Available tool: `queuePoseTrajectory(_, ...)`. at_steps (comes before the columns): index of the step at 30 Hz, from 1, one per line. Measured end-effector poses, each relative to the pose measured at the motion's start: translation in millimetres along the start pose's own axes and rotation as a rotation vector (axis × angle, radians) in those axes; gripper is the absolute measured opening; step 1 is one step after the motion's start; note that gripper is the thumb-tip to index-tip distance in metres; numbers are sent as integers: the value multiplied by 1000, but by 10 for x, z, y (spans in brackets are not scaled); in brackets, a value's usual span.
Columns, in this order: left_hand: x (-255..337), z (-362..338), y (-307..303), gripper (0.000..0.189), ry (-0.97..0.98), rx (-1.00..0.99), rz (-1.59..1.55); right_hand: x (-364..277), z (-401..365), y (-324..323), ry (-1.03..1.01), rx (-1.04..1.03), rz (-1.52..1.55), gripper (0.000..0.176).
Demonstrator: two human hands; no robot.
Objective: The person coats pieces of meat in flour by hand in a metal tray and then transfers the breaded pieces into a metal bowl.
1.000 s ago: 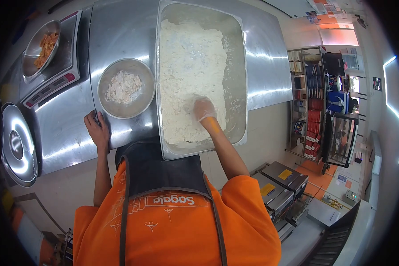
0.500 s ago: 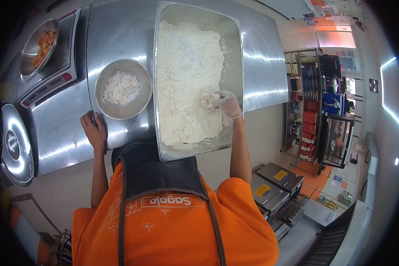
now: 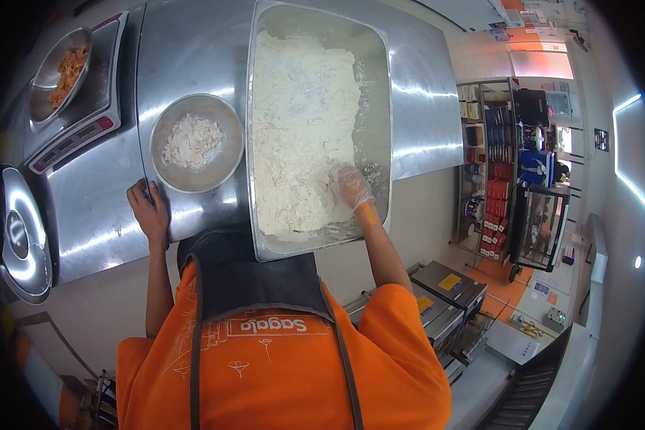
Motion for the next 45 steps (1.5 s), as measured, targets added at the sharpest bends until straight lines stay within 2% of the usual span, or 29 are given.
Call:
queuePoseTrajectory(2, 5, -3, 9, 31, -26, 11, -4, 71, 15, -246, 113, 33, 190, 19)
queuePoseTrajectory(3, -1, -4, 11, 31, -18, 12, -9, 125, 27, -327, 100, 36, 186, 19)
queuePoseTrajectory(5, -29, -1, -2, 31, -13, 21, -6, 268, 34, -462, 314, 92, 643, 21)
queuePoseTrajectory(8, -38, 0, 9, 31, 19, 14, 27, 329, 80, -895, 382, 26, 607, 24)
queuePoseTrajectory(9, -36, -2, 8, 31, 17, 10, 24, 395, 67, -850, 386, 27, 606, 24)
queuePoseTrajectory(11, -37, 3, 3, 31, 15, 7, 21, 491, 45, -751, 282, 211, 587, 21)
queuePoseTrajectory(14, -27, -1, 13, 31, -14, 7, 9, 295, 83, -775, 335, 149, 521, 19)
queuePoseTrajectory(15, -24, -1, 11, 31, -12, 6, 4, 229, 104, -704, 333, 149, 519, 19)
queuePoseTrajectory(17, -35, -4, 3, 31, -12, 7, 2, 64, 138, -406, 52, 115, 249, 21)
queuePoseTrajectory(20, -54, 2, 7, 31, 21, 10, 28, -147, 150, -74, -43, 204, 132, 25)
queuePoseTrajectory(21, -51, 2, 8, 32, 19, 10, 26, -136, 145, 62, -42, 205, 133, 25)
queuePoseTrajectory(23, -43, 1, 1, 32, 23, 2, 23, -86, 112, 332, 29, 25, -34, 28)
queuePoseTrajectory(26, -33, -3, 5, 33, 2, -1, 4, 29, 164, 463, 4, 109, 71, 23)
queuePoseTrajectory(27, -46, -2, 7, 33, 7, -1, 12, 58, 159, 326, 0, 110, 66, 23)
queuePoseTrajectory(29, -54, -5, 12, 33, -3, 17, 23, 117, 201, -283, 261, 143, 462, 21)
queuePoseTrajectory(30, -51, -4, 11, 33, -11, 12, 23, 128, 224, -502, 247, 143, 462, 21)
queuePoseTrajectory(32, -55, -10, -12, 33, -15, 2, 28, 224, 177, -756, 540, 176, 823, 23)
queuePoseTrajectory(33, -52, -9, -15, 33, -12, -2, 27, 328, 151, -763, 542, 176, 824, 23)
queuePoseTrajectory(35, -33, 3, -11, 33, -6, -6, 24, 554, 180, -775, 485, 108, 1119, 29)
queuePoseTrajectory(36, -20, 2, -16, 33, -13, -4, 22, 590, 201, -822, 490, 109, 1119, 29)
queuePoseTrajectory(38, 1, -1, 3, 33, -19, -3, 16, 667, 236, -949, 397, 123, 565, 26)
queuePoseTrajectory(39, 0, 2, 10, 33, -23, -1, 7, 645, 287, -1079, 388, 126, 564, 26)
queuePoseTrajectory(41, -22, -18, -21, 32, -35, 8, 13, 479, 388, -1419, 489, 96, 865, 24)
queuePoseTrajectory(42, -18, -14, -18, 32, -33, 6, 14, 382, 440, -1616, 484, 94, 872, 24)
queuePoseTrajectory(44, 2, -4, -15, 32, -24, 5, 22, 162, 557, -2041, 318, 168, 1307, 24)
queuePoseTrajectory(45, 14, -5, -18, 32, -23, 4, 18, 62, 614, -2208, 316, 170, 1315, 24)
Point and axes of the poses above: each hand's wrist, its own z-axis towards the middle knuckle, its own y-axis out of the palm, x = y × z, the point moved 1 cm from there along z, towards the middle knuckle, and after that the axes turned 9 degrees about -z, right-handed, at the moved point
